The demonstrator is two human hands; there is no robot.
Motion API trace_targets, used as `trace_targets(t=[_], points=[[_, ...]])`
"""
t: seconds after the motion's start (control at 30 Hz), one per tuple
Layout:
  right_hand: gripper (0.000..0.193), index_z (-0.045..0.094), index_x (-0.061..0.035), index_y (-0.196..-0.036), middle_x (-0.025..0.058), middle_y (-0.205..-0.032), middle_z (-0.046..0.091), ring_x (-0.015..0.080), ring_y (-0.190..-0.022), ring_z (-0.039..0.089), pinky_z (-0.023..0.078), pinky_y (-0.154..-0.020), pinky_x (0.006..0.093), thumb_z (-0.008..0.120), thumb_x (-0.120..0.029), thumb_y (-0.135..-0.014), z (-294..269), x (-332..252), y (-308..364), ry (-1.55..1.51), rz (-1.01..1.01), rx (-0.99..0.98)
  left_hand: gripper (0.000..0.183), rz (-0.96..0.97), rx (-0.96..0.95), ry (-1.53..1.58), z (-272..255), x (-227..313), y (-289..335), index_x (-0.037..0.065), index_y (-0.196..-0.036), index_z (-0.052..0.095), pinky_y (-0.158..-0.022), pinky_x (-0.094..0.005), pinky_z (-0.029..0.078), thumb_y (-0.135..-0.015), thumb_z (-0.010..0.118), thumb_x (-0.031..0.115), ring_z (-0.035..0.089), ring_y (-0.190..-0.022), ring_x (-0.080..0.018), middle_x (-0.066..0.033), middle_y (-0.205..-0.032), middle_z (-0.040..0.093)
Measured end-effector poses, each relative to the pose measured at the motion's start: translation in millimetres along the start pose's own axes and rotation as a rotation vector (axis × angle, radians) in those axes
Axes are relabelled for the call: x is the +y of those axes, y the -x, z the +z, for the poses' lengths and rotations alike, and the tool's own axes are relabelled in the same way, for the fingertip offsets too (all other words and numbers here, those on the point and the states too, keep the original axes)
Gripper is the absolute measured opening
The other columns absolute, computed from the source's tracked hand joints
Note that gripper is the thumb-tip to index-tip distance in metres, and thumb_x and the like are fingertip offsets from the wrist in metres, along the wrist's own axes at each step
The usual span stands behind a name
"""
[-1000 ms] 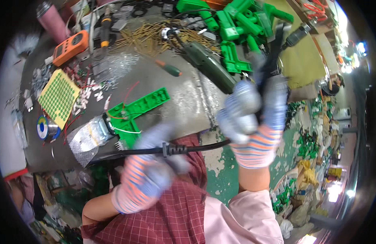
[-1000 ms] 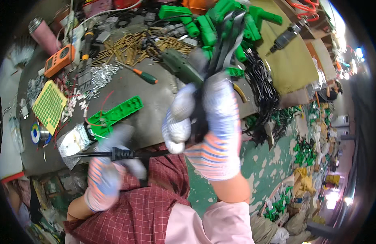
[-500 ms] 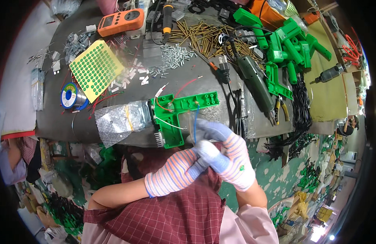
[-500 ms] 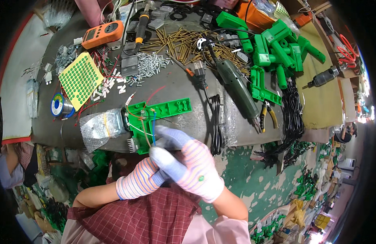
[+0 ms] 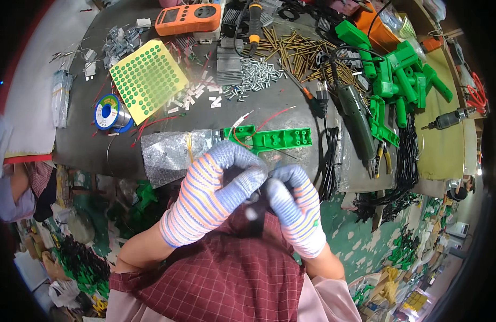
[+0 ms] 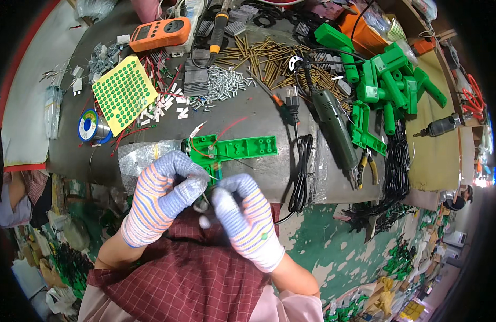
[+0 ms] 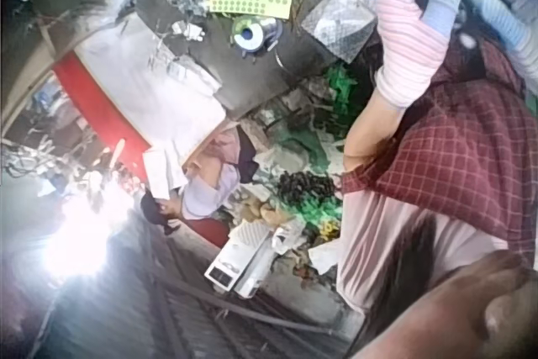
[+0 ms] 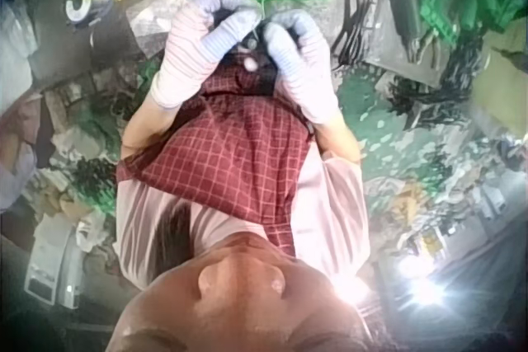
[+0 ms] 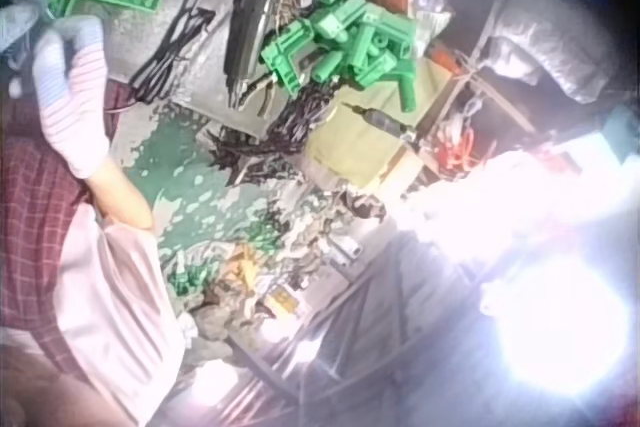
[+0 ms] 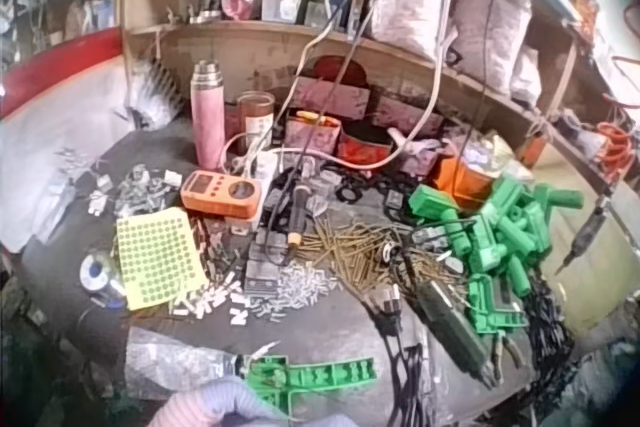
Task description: Assembling a handheld electronic tool by installing internal components and soldering wires within a plastic housing.
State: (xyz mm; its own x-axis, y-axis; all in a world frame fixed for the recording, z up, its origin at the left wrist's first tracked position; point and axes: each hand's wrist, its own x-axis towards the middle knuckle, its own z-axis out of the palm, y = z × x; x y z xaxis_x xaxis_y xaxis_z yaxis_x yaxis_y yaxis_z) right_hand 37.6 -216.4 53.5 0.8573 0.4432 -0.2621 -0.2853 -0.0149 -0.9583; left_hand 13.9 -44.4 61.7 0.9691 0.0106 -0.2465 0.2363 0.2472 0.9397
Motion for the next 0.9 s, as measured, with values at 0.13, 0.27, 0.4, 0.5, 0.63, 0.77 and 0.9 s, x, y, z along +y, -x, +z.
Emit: trace_targets(t=[0.13, 0.27, 0.4, 0.5, 0.63, 0.77, 0.9], points=[[0.021, 0.055, -0.0042, -0.111, 0.0030, -0.085, 0.062, 0.0054, -0.069, 0.050, 0.044, -0.063, 0.0219, 0.065, -0.009, -0.093, 2.7, -10.4, -0.1, -0.208, 0.110, 0.042, 0.012, -0.002, 0.028, 0.255, -2.1, -18.9, 0.3, 0.003, -0.100, 0.064, -0.071, -0.0236, 0.049, -0.092, 0.068, 0.011, 0.058, -0.079, -0.0068, -0.0014, -0.086, 0.065], [0.012, 0.062, -0.0018, -0.101, 0.0002, -0.086, 0.063, 0.0051, -0.076, 0.054, 0.047, -0.068, 0.0218, 0.067, -0.008, -0.092, 7.5, -5.4, -0.2, 0.168, -0.074, 0.029, 0.014, -0.179, 0.094, 0.621, -8.2, -12.4, -2.2, 0.005, -0.097, 0.063, -0.062, -0.0225, 0.042, -0.092, 0.067, 0.017, 0.052, -0.068, -0.0080, -0.0010, -0.076, 0.059], [0.012, 0.063, -0.0020, -0.103, -0.0009, -0.086, 0.063, 0.0037, -0.077, 0.055, 0.046, -0.068, 0.0196, 0.065, -0.008, -0.093, 4.5, -4.6, 0.3, 0.050, -0.013, 0.091, 0.012, 0.469, 0.318, -0.440, -29.0, 5.0, 0.8, 0.007, -0.095, 0.066, -0.064, -0.0316, 0.049, -0.087, 0.072, 0.015, 0.059, -0.072, -0.0176, -0.0049, -0.080, 0.060], [0.015, 0.063, -0.0011, -0.107, -0.0012, -0.087, 0.064, 0.0040, -0.078, 0.056, 0.047, -0.070, 0.0199, 0.065, -0.009, -0.094, 8.2, -5.2, -3.9, -0.045, 0.069, 0.070, 0.032, 0.794, 0.207, -0.901, -18.6, -4.3, 6.7, 0.011, -0.104, 0.073, -0.068, -0.0375, 0.052, -0.073, 0.079, 0.013, 0.064, -0.078, -0.0277, -0.0077, -0.092, 0.063], [0.015, 0.064, -0.0007, -0.107, 0.0035, -0.093, 0.067, 0.0074, -0.083, 0.060, 0.049, -0.073, 0.0227, 0.066, -0.007, -0.093, 10.6, -6.6, 0.6, 0.118, -0.046, 0.043, 0.024, 0.675, 0.293, -0.822, -7.0, -21.4, 8.5, 0.011, -0.103, 0.073, -0.072, -0.0358, 0.053, -0.079, 0.077, 0.015, 0.064, -0.083, -0.0264, -0.0094, -0.101, 0.061], [0.014, 0.063, -0.0022, -0.103, 0.0035, -0.088, 0.067, 0.0069, -0.078, 0.060, 0.050, -0.069, 0.0240, 0.068, -0.007, -0.091, 7.0, 1.0, 5.2, 0.076, -0.021, 0.036, 0.017, 0.454, 0.183, -0.444, -6.4, -23.1, 10.9, 0.007, -0.099, 0.071, -0.080, -0.0320, 0.051, -0.084, 0.074, 0.016, 0.062, -0.091, -0.0221, -0.0090, -0.104, 0.060], [0.015, 0.056, -0.0027, -0.102, 0.0036, -0.082, 0.065, 0.0073, -0.073, 0.060, 0.050, -0.065, 0.0235, 0.066, -0.009, -0.093, 8.1, -0.2, 2.7, 0.103, -0.017, 0.001, 0.021, -0.067, 0.000, 0.344, -11.0, -20.1, 14.5, 0.002, -0.098, 0.068, -0.072, -0.0272, 0.048, -0.090, 0.070, 0.022, 0.060, -0.082, -0.0149, -0.0060, -0.105, 0.060]])
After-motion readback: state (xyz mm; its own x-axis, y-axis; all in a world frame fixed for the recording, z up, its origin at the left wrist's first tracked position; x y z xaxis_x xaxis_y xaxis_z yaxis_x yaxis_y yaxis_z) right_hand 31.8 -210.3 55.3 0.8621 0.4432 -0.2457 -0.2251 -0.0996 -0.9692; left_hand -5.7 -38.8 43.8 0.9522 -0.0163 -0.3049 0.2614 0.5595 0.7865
